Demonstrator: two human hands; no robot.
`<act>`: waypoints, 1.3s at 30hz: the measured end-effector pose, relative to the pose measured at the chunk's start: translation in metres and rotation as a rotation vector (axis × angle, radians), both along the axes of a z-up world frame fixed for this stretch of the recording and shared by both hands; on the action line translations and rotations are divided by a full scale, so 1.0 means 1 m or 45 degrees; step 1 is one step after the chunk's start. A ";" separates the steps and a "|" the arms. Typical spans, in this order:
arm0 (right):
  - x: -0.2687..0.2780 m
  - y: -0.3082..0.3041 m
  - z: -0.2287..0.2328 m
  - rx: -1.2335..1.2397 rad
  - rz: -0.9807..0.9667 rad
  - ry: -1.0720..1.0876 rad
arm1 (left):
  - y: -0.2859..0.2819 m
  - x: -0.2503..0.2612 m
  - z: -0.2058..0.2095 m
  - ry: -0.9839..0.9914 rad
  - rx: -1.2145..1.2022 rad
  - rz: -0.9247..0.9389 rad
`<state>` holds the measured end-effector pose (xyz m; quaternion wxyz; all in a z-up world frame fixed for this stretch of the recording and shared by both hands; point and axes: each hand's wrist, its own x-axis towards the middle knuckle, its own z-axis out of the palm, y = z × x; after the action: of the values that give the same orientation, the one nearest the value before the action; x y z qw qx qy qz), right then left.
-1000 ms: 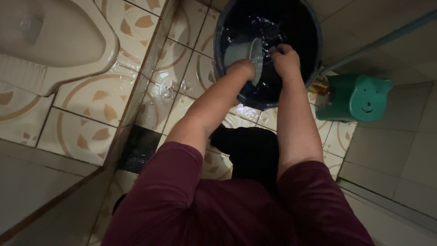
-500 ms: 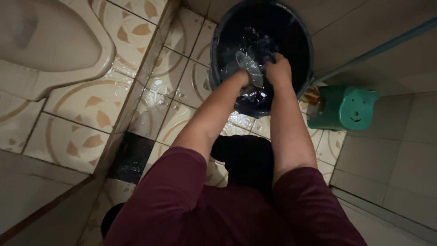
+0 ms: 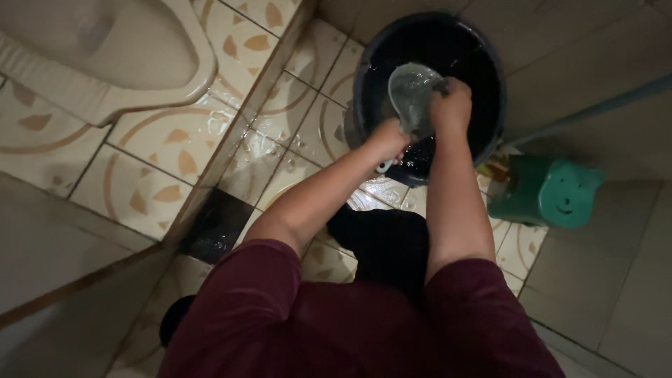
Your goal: The person cleans a squat toilet and the surrounding tiled floor using a small metal pot and a scrub brush. They repeatedly scoop water from a larger bucket, pour it onto the surfaces, and scrub the toilet bowl and floor tiles.
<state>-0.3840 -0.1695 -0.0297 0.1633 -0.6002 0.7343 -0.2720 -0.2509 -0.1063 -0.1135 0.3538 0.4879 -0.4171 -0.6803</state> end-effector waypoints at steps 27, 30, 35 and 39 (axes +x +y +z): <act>0.305 0.063 0.022 -0.344 1.319 0.001 | 0.178 0.233 0.086 0.061 -0.176 1.012; 0.344 0.076 -0.001 -0.291 1.507 -0.025 | 0.194 0.247 0.074 0.026 -0.080 1.200; 0.387 0.117 -0.024 -0.158 1.707 -0.009 | 0.223 0.270 0.042 0.007 -0.031 1.416; 0.413 0.128 -0.041 -0.192 1.946 -0.065 | 0.235 0.288 -0.003 0.029 -0.111 1.568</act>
<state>0.0290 -0.0417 -0.0708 0.2814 -0.9440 0.0908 -0.1466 0.0371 0.1287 -0.1165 0.7057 0.6169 -0.0824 -0.3387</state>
